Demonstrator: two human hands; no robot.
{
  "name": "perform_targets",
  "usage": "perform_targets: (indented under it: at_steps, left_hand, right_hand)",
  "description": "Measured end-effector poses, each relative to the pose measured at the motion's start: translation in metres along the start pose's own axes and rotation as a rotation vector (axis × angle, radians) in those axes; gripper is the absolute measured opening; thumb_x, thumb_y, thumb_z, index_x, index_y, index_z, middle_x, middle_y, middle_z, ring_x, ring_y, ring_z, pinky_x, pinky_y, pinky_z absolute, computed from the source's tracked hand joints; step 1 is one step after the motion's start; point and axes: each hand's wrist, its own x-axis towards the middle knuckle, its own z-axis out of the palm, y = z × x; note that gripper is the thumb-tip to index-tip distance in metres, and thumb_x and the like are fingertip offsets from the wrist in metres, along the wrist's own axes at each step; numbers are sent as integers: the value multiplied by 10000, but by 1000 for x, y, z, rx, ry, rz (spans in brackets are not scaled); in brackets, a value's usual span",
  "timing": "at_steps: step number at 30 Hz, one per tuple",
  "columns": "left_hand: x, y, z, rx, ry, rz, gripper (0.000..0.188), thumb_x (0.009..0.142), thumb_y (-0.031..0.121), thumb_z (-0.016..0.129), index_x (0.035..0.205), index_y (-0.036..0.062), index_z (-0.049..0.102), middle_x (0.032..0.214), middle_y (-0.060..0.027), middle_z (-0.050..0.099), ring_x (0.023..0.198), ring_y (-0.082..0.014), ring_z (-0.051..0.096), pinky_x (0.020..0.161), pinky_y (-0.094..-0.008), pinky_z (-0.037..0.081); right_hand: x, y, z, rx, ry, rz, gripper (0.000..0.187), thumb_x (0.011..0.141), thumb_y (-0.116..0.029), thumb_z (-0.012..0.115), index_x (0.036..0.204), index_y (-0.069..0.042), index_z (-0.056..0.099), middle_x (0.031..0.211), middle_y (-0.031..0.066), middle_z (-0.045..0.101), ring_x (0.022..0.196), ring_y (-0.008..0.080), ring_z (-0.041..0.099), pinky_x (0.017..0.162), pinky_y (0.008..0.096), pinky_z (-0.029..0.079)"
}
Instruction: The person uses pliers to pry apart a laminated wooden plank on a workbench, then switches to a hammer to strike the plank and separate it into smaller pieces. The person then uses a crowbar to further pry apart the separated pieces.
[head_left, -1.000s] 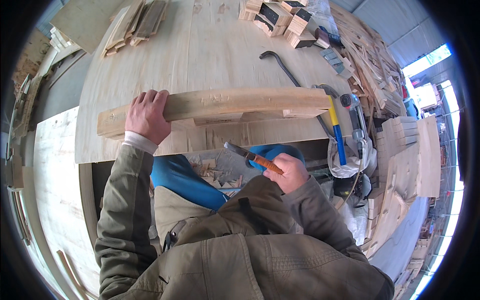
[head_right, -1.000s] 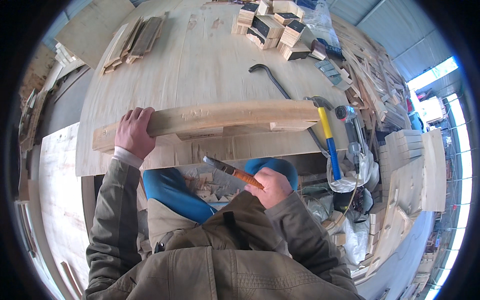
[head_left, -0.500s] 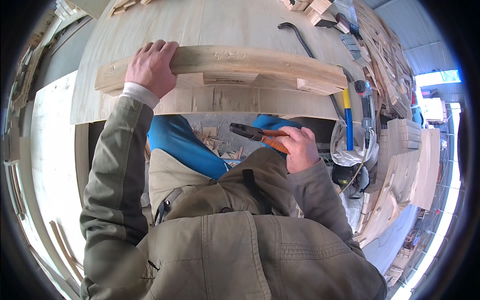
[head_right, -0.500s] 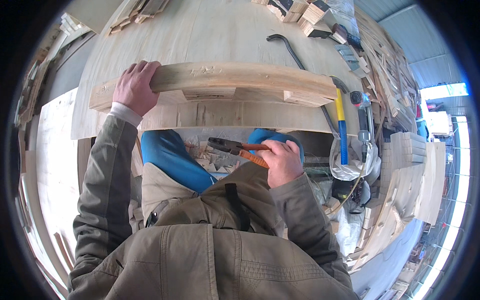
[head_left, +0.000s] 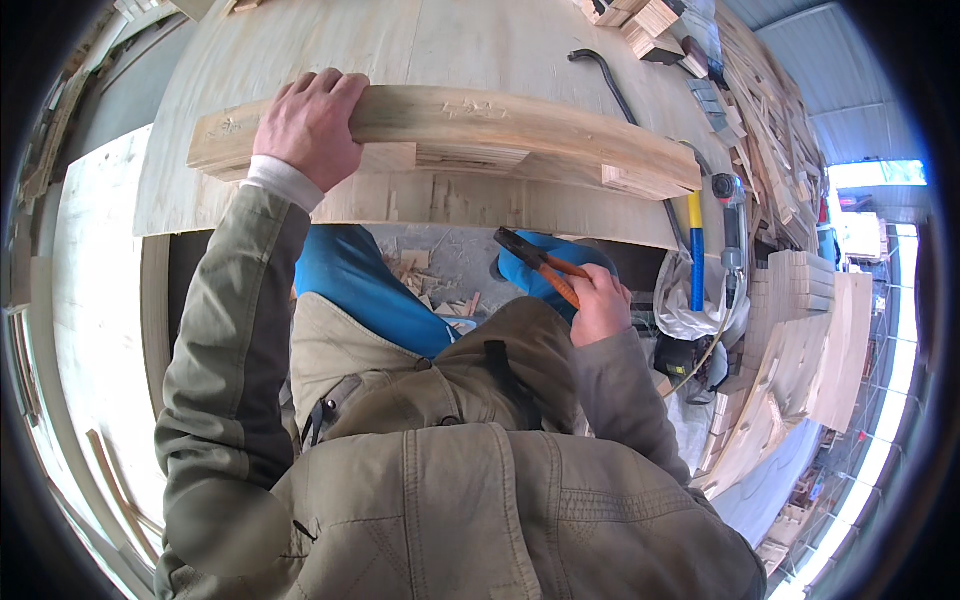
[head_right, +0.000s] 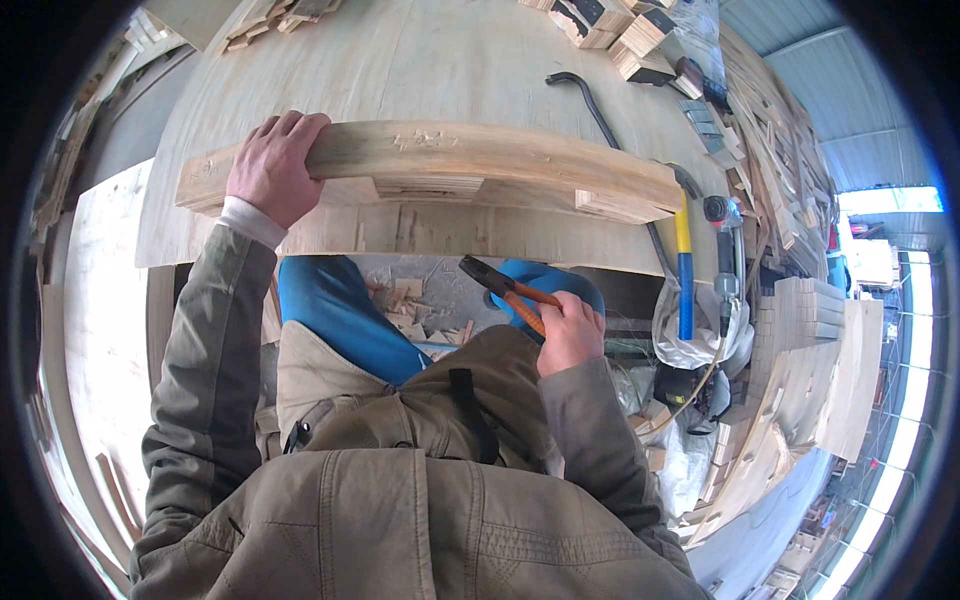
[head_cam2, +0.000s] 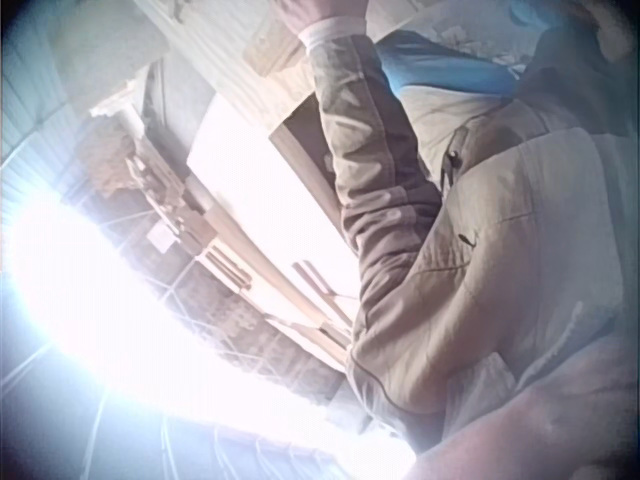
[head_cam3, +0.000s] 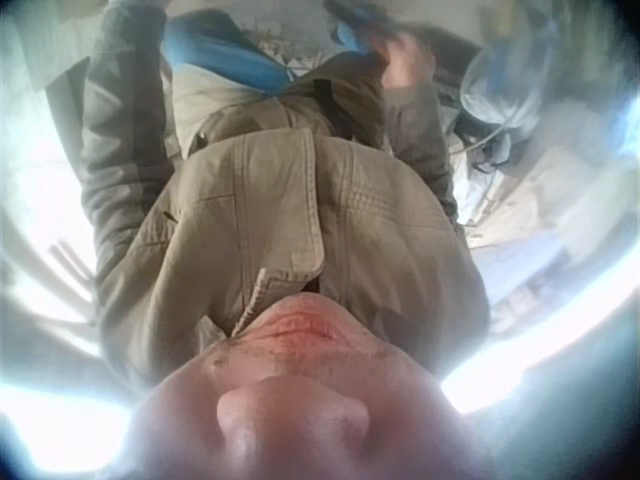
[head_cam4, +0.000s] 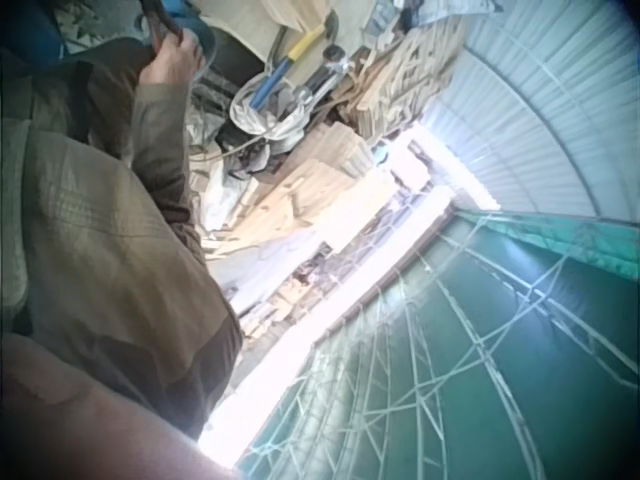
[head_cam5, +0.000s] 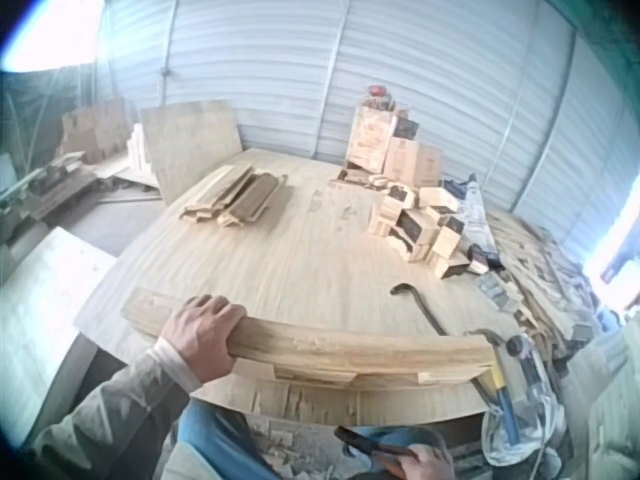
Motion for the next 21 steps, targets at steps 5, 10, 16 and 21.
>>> perform_targets:
  at_steps: [5,10,16,21]
  left_hand:
    - [1,-1,2,-17,32,15,507,746,62,780,1238,103,664,1159,-106,703,1174,-353,660,1061,-462,523]
    - [0,-1,2,-8,21,2,508,738,47,779,1230,99,663,1151,-105,702,1171,-356,659,1061,-462,523]
    - [1,-2,3,-7,31,17,470,768,78,762,1227,98,662,1162,-111,704,1162,-357,663,1058,-462,522]
    - [1,0,1,-26,38,21,449,764,75,756,1204,99,668,1140,-107,701,1151,-352,664,1050,-461,522]
  right_hand:
    - [-13,3,11,73,44,7,348,868,-4,684,1187,-110,775,1292,81,660,1211,340,636,1058,495,458]
    - [-13,-5,12,80,87,58,381,855,9,686,1215,-92,760,1298,99,653,1222,349,630,1071,499,451]
    - [-17,-14,-2,-89,184,59,426,820,38,678,1225,-69,753,1334,116,635,1237,364,612,1098,510,422]
    - [-24,-7,-1,-26,156,68,420,812,41,677,1210,-67,754,1326,111,645,1236,361,615,1087,506,433]
